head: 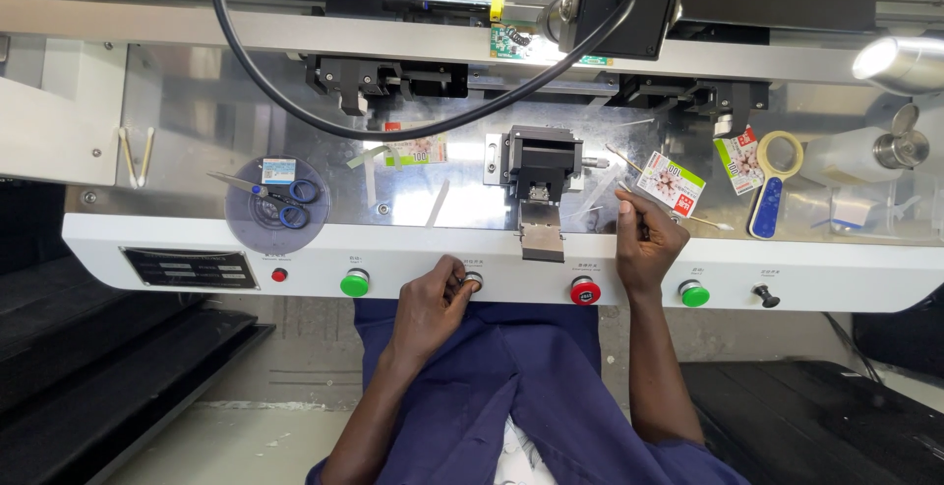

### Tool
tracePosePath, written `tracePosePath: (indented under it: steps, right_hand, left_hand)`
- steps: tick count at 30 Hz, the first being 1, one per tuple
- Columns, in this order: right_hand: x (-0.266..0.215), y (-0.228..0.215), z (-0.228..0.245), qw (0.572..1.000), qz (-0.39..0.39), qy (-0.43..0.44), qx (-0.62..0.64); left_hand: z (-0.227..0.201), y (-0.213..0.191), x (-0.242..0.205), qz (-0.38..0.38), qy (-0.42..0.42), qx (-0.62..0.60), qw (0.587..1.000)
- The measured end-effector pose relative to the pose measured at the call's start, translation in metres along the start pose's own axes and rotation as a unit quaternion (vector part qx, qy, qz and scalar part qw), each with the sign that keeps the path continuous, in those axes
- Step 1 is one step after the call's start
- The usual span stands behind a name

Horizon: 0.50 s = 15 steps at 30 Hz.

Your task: The person places a circuit board into a machine and secures it. They then use a small tool to manipulate components on the board while referencing a monitor above. Finally, they press buttons on the machine's control panel.

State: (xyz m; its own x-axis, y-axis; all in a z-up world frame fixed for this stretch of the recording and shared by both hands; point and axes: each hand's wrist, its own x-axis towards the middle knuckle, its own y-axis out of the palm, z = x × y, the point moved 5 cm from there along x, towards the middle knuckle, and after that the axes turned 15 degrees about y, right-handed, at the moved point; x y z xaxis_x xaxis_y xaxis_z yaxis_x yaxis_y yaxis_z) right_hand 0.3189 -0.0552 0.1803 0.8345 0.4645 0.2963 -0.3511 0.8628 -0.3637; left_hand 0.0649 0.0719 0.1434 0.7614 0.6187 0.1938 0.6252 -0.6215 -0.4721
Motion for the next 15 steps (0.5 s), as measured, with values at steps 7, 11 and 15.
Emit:
tracePosePath:
  steps: [7, 11, 15]
  right_hand:
    - [-0.0012, -0.0005, 0.0027, 1.0, 0.002, 0.002, 0.003]
    - [-0.0008, -0.0005, 0.0027, 1.0, 0.001, -0.005, 0.002]
    - [-0.0009, -0.0012, 0.0045, 1.0, 0.002, -0.005, 0.003]
  left_hand:
    - [-0.0001, -0.0005, 0.0001, 0.001, 0.0, 0.003, 1.0]
    - [-0.0022, -0.0012, 0.0013, 0.004, 0.008, 0.006, 1.0]
    - [-0.0016, -0.0009, 0.0008, 0.003, 0.006, 0.0, 1.0]
